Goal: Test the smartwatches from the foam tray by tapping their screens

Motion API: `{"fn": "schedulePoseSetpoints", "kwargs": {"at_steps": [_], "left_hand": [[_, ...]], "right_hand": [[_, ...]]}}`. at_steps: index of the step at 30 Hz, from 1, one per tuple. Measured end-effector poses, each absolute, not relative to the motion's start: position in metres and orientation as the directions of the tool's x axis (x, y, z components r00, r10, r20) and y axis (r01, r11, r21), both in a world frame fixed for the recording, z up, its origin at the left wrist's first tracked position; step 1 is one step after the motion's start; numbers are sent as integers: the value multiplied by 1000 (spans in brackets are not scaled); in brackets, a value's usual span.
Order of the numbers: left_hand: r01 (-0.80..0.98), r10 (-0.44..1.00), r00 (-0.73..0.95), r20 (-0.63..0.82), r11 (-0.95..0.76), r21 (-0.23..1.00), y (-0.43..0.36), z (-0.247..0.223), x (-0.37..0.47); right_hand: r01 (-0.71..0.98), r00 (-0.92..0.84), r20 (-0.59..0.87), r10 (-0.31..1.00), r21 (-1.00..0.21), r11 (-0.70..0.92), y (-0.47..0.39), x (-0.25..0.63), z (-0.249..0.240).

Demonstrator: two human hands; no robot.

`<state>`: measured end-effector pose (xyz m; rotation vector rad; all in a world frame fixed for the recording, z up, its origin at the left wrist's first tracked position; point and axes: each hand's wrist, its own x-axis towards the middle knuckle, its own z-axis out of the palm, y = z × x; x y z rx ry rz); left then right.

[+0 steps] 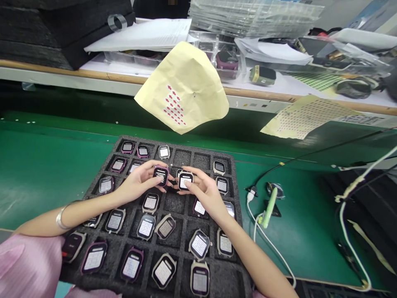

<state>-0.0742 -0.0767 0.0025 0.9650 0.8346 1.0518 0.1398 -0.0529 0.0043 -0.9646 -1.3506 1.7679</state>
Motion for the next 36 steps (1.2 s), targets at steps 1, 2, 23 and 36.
{"fn": "schedulePoseSetpoints", "kwargs": {"at_steps": [1,2,23,36], "left_hand": [[-321,953,290,-93,188,928,-77,3,-75],[-327,952,295,-85,184,927,-77,3,-75],[-367,973,209,-92,166,915,-74,8,-75],[-340,954,300,-20,126,932,-78,0,-76]], "right_hand": [[-92,-478,-143,867,-973,-211,-53,140,4],[-94,-480,-143,866,-972,-213,-53,140,4],[-144,-488,-121,865,-966,-216,-46,143,2],[-119,-489,-111,865,-974,-192,-49,141,3]]}}
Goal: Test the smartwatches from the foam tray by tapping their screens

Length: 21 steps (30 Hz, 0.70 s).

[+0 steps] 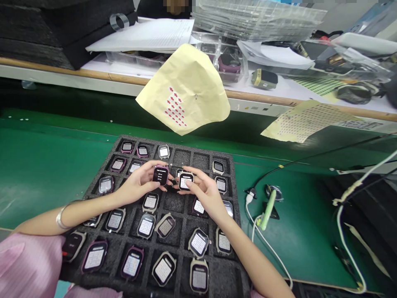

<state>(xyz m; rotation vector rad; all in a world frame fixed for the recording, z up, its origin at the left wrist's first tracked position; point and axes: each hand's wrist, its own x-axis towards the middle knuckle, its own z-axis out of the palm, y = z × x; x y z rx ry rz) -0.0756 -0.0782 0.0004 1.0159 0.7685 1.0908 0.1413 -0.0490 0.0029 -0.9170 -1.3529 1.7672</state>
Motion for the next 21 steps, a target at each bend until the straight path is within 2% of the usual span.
{"fn": "schedulePoseSetpoints", "kwargs": {"at_steps": [4,12,21], "left_hand": [[-357,956,293,-36,144,923,-78,2,-75],[-257,967,253,-40,107,960,-77,1,-74],[-345,949,315,-30,144,928,-78,0,-76]], "right_hand": [[-99,-484,-116,867,-977,-186,-49,141,3],[-90,-493,-126,861,-977,-195,-49,141,2],[-57,-477,-141,867,-980,-190,-49,140,4]]}}
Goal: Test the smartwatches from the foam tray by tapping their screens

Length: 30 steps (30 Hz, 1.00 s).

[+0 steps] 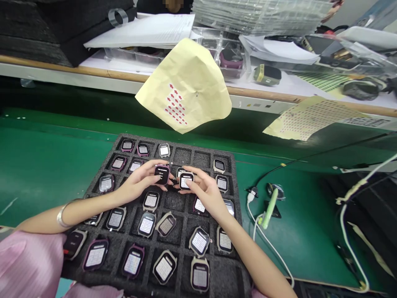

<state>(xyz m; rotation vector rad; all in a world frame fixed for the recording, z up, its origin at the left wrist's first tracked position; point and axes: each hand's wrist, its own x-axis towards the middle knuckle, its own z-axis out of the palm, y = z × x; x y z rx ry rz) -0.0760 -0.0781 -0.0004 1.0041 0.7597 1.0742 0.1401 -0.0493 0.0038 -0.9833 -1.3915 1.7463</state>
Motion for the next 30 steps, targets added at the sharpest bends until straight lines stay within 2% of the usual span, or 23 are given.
{"fn": "schedulePoseSetpoints", "kwargs": {"at_steps": [8,16,22,24,27,30], "left_hand": [[-265,956,289,-61,141,954,-77,-1,-74],[-298,899,438,-10,155,942,-88,-7,-68],[-225,890,450,74,33,974,-92,-4,-67],[-228,896,441,62,45,973,-92,-4,-67],[-251,895,444,39,83,965,-92,-5,-68],[-284,896,442,36,102,953,-91,-5,-68]], "right_hand": [[-43,-472,-151,869,-980,-194,-50,139,3],[-8,-437,-51,898,-998,-60,-52,115,5],[228,-411,67,909,-958,174,-61,93,8],[200,-416,70,907,-965,167,-63,92,8],[81,-468,28,883,-994,75,-61,97,10],[70,-500,-21,866,-997,16,-58,103,12]]}}
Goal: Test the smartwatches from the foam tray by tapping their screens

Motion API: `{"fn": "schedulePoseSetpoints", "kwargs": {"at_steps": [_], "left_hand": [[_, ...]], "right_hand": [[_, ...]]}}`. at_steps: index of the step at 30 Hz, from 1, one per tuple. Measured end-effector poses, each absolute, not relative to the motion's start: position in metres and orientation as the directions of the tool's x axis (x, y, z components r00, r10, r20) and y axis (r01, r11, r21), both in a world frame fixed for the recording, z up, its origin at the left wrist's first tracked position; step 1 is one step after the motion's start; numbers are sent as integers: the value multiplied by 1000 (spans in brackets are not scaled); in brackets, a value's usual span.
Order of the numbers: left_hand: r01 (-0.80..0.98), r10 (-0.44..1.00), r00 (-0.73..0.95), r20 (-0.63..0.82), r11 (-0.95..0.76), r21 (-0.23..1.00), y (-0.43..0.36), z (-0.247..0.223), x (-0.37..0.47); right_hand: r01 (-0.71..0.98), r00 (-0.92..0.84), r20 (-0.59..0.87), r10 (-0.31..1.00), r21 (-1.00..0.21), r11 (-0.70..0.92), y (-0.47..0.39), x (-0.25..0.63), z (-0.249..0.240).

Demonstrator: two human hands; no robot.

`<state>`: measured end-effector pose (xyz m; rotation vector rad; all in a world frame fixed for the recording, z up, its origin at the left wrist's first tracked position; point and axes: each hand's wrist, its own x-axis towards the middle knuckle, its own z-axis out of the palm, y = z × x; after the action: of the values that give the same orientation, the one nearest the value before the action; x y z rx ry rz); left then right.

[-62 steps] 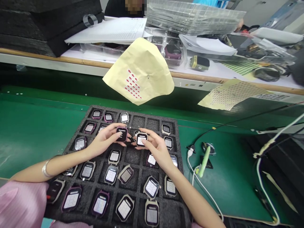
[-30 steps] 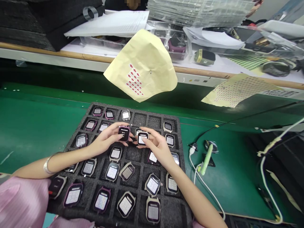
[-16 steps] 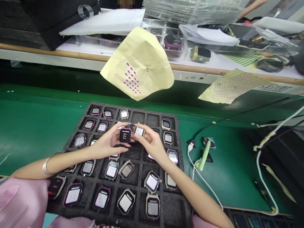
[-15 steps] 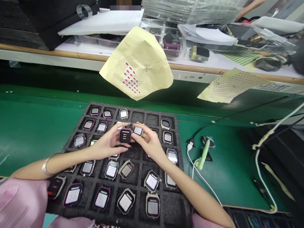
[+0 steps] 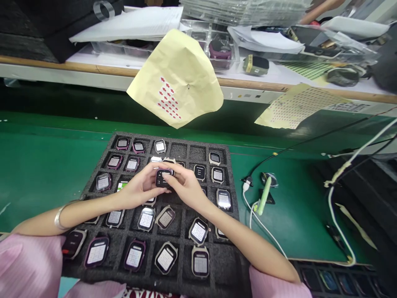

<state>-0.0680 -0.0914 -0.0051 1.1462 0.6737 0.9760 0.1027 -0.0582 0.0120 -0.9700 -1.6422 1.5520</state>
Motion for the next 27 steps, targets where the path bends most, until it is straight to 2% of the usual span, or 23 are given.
{"fn": "schedulePoseSetpoints", "kwargs": {"at_steps": [3,8,11,21,27], "left_hand": [[-306,898,438,40,107,946,-91,-4,-68],[-300,893,449,43,104,948,-90,-3,-68],[-283,889,455,42,99,954,-91,-3,-68],[-302,894,446,36,112,947,-90,-4,-70],[-342,907,419,38,119,932,-90,-1,-70]], "right_hand": [[62,-483,-47,874,-998,-19,-57,106,12],[-45,-485,-55,873,-995,-88,-59,105,9],[-41,-462,-70,884,-994,-100,-60,102,6],[45,-441,-8,897,-999,13,-57,104,7],[-91,-433,-47,900,-991,-96,-54,110,-1]]}}
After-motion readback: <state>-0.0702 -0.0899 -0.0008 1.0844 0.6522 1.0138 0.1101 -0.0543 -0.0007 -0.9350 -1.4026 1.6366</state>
